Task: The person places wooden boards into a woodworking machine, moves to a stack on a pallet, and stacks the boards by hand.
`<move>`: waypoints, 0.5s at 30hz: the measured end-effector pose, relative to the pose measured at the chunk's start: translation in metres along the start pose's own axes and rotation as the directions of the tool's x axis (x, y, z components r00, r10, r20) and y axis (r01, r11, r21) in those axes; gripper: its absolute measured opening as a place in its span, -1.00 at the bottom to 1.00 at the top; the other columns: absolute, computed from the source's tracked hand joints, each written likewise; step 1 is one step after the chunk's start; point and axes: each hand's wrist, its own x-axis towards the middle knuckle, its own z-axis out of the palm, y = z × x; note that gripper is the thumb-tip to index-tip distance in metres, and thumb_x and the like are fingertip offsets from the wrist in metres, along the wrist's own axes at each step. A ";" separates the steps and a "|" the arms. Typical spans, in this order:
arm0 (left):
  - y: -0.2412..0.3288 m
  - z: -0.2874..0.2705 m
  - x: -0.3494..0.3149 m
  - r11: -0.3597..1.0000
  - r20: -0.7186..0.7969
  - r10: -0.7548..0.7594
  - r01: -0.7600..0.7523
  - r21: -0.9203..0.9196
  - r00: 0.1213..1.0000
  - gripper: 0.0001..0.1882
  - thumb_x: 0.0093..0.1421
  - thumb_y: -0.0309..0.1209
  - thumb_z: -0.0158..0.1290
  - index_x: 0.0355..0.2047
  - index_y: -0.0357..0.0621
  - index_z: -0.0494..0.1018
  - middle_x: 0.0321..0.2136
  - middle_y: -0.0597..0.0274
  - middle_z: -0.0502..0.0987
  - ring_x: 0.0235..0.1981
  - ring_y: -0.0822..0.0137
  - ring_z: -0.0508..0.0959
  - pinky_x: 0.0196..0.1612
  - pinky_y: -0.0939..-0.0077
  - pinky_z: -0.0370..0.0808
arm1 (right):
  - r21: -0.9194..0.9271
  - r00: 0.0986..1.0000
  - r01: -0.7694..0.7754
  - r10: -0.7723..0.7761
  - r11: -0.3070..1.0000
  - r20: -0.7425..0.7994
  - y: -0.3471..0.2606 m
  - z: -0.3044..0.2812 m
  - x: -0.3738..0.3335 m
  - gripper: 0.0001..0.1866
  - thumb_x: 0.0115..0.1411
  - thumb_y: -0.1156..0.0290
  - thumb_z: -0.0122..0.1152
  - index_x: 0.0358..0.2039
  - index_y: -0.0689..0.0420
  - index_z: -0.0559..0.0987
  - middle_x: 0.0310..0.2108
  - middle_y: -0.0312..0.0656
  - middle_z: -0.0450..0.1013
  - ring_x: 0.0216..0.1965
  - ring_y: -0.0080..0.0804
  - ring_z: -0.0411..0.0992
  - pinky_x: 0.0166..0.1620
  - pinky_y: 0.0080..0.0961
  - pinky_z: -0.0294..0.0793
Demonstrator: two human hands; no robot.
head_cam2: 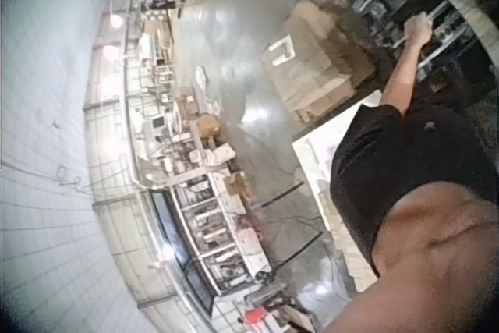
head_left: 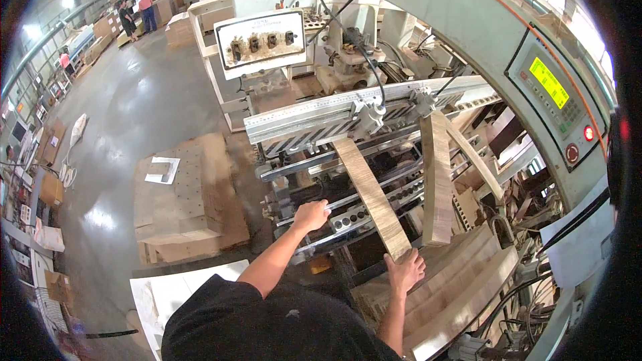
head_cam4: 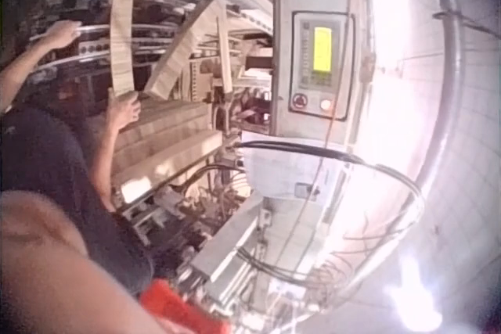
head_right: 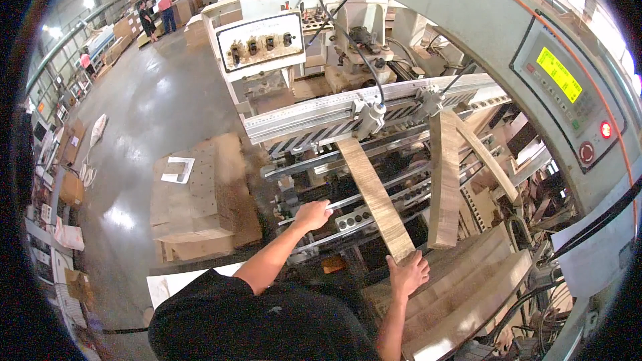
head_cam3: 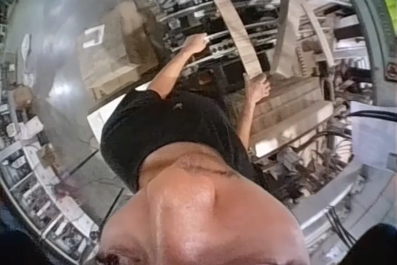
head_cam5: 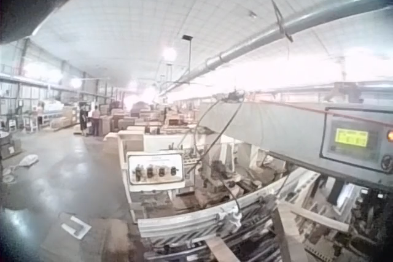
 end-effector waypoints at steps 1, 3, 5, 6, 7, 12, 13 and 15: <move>-0.002 0.002 -0.001 1.000 -0.011 0.005 -0.004 0.031 1.000 -0.69 0.28 -0.18 -0.02 -0.12 -0.13 0.45 -0.23 -0.03 0.61 -0.15 -0.07 0.60 -0.12 0.02 0.53 | 0.017 1.000 -0.002 0.002 1.000 -0.008 0.000 0.000 -0.002 -0.01 -0.22 -0.13 0.52 0.18 0.11 0.37 0.08 0.01 0.36 0.15 0.03 0.26 0.15 0.03 0.24; 0.002 -0.004 0.002 0.999 0.017 -0.049 0.048 0.026 0.999 -0.69 0.28 -0.17 -0.01 -0.12 -0.12 0.46 -0.23 -0.04 0.61 -0.15 -0.07 0.60 -0.11 0.03 0.53 | 0.043 1.000 -0.003 0.003 0.999 0.016 -0.004 -0.005 0.002 -0.01 -0.21 -0.14 0.51 0.18 0.13 0.37 0.10 0.01 0.36 0.15 0.06 0.27 0.15 0.05 0.24; 0.003 -0.002 -0.001 0.998 0.015 -0.055 0.055 0.035 0.998 -0.66 0.28 -0.17 0.00 -0.10 -0.13 0.47 -0.21 -0.04 0.61 -0.14 -0.06 0.60 -0.09 0.03 0.53 | 0.063 1.000 0.006 -0.008 0.998 0.019 0.001 -0.002 0.000 -0.02 -0.20 -0.13 0.50 0.17 0.14 0.37 0.10 0.01 0.35 0.16 0.06 0.26 0.15 0.07 0.22; 0.001 -0.001 -0.002 0.998 0.004 -0.048 0.047 0.044 0.999 -0.65 0.28 -0.17 0.00 -0.06 -0.13 0.47 -0.20 -0.04 0.62 -0.14 -0.05 0.60 -0.09 0.04 0.53 | 0.064 1.000 0.006 -0.008 0.998 0.020 0.001 -0.002 0.000 -0.02 -0.20 -0.13 0.50 0.17 0.14 0.37 0.10 0.01 0.35 0.16 0.06 0.26 0.15 0.07 0.22; -0.001 0.001 -0.003 0.998 -0.006 -0.040 0.040 0.054 0.999 -0.63 0.28 -0.17 0.00 -0.03 -0.12 0.48 -0.19 -0.04 0.62 -0.13 -0.05 0.60 -0.08 0.05 0.53 | 0.070 1.000 0.007 -0.009 0.998 0.021 0.001 -0.002 0.000 -0.02 -0.20 -0.12 0.50 0.17 0.14 0.37 0.10 0.01 0.35 0.16 0.06 0.25 0.16 0.08 0.21; 0.008 -0.002 0.000 0.996 0.021 -0.067 0.065 0.066 0.998 -0.62 0.29 -0.15 0.00 -0.02 -0.11 0.49 -0.18 -0.03 0.62 -0.14 -0.05 0.61 -0.08 0.07 0.54 | 0.051 1.000 0.007 -0.008 0.999 0.011 0.009 0.005 0.002 0.02 -0.24 -0.17 0.51 0.19 0.08 0.36 0.10 0.01 0.34 0.18 0.06 0.24 0.17 0.08 0.20; 0.010 -0.003 0.000 0.993 0.037 -0.090 0.087 0.074 0.995 -0.62 0.29 -0.15 0.00 -0.02 -0.11 0.49 -0.18 -0.03 0.62 -0.14 -0.05 0.61 -0.08 0.07 0.54 | 0.045 1.000 -0.004 0.004 0.999 0.015 0.011 0.005 0.002 0.02 -0.24 -0.17 0.51 0.19 0.08 0.36 0.10 0.01 0.34 0.18 0.06 0.24 0.17 0.08 0.20; 0.010 -0.003 0.000 0.994 0.029 -0.093 0.091 0.064 0.995 -0.63 0.30 -0.16 -0.01 -0.01 -0.09 0.48 -0.15 -0.03 0.60 -0.11 -0.04 0.59 -0.06 0.06 0.53 | 0.090 0.999 0.017 -0.020 0.996 0.033 0.012 0.001 0.004 0.02 -0.23 -0.14 0.51 0.20 0.09 0.35 0.12 0.02 0.33 0.19 0.06 0.23 0.19 0.09 0.18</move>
